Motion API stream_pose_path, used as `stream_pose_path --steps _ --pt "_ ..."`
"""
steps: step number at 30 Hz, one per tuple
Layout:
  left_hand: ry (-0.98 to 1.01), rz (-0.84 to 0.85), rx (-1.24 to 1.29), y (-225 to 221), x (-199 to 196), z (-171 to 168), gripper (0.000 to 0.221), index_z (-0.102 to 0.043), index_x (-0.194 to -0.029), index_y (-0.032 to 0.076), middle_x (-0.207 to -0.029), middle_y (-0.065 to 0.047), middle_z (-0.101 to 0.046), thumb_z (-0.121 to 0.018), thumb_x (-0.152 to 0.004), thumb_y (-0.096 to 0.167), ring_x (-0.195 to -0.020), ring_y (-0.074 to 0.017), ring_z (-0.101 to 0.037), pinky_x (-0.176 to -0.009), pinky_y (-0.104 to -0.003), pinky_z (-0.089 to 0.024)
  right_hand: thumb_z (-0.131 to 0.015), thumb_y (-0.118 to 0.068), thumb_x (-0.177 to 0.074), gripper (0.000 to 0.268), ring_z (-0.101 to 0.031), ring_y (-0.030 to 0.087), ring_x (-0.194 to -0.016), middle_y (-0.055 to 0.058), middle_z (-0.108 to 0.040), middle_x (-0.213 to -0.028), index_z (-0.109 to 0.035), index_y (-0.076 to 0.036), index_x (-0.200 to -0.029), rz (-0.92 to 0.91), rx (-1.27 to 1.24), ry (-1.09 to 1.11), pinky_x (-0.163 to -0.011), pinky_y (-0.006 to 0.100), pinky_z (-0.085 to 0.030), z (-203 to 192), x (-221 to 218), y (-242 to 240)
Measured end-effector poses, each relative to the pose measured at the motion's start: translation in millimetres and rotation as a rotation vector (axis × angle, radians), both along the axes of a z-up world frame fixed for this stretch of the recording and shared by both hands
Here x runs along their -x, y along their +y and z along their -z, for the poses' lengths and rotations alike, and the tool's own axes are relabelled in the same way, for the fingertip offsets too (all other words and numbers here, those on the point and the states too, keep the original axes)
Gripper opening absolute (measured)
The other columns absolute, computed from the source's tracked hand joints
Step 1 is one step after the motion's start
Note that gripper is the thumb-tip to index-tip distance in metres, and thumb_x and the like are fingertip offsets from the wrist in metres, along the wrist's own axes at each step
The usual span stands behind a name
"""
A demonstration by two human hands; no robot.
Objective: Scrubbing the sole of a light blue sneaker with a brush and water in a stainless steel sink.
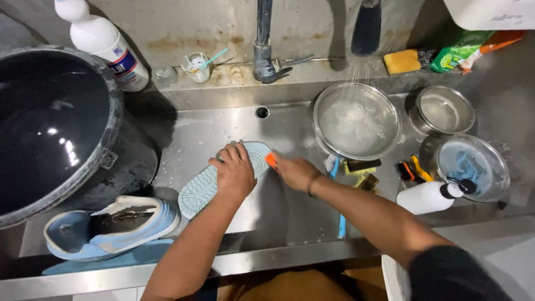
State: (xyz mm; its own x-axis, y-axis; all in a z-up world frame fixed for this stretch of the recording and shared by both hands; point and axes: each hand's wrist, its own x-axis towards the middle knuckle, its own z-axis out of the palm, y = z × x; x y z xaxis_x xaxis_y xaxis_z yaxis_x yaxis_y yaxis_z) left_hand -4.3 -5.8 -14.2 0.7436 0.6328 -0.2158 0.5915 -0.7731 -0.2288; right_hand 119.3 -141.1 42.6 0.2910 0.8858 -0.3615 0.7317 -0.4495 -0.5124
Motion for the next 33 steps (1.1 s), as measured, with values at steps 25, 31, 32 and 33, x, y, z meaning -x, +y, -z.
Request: stream_pose_path --steps 25,31,32,33 --pt "-0.055 0.001 0.078 8.0 -2.7 -6.8 0.115 -0.031 -0.155 0.0 -0.144 -0.028 -0.044 -0.08 -0.074 0.065 -0.132 -0.0413 -0.041 -0.099 -0.069 -0.032 -0.054 -0.011 -0.099 0.017 -0.068 0.021 -0.103 0.01 -0.075 -0.1 -0.069 -0.005 -0.106 -0.037 -0.452 0.646 -0.093 0.034 -0.051 60.1 -99.0 -63.3" --pt "0.074 -0.067 0.287 9.8 25.6 -67.6 0.135 -0.007 -0.161 -0.003 -0.162 -0.027 -0.022 -0.085 -0.071 0.061 -0.153 -0.042 -0.014 -0.118 -0.056 -0.022 -0.046 -0.052 -0.101 0.052 -0.066 0.032 -0.123 0.013 -0.074 -0.125 -0.062 -0.024 -0.142 0.489 0.16 -0.457 -0.098 0.05 -0.054 92.0 -232.8 -56.9" --pt "0.072 -0.124 0.337 16.0 33.6 -66.5 0.136 -0.007 -0.161 -0.003 -0.161 -0.026 -0.027 -0.087 -0.071 0.058 -0.152 -0.0411 -0.019 -0.118 -0.058 -0.021 -0.043 -0.044 -0.099 0.045 -0.067 0.032 -0.123 0.012 -0.076 -0.122 -0.072 -0.022 -0.126 0.392 0.2 -0.445 -0.103 0.049 -0.052 71.9 -216.4 -53.1" --pt "0.07 -0.178 0.39 22.6 39.9 -64.1 0.136 -0.006 -0.161 -0.002 -0.159 -0.025 -0.032 -0.089 -0.07 0.055 -0.15 -0.0402 -0.024 -0.119 -0.06 -0.019 -0.041 -0.037 -0.097 0.046 -0.067 0.032 -0.124 0.01 -0.078 -0.118 -0.081 -0.021 -0.111 0.296 0.243 -0.433 -0.107 0.047 -0.05 52.3 -201.3 -50.0"
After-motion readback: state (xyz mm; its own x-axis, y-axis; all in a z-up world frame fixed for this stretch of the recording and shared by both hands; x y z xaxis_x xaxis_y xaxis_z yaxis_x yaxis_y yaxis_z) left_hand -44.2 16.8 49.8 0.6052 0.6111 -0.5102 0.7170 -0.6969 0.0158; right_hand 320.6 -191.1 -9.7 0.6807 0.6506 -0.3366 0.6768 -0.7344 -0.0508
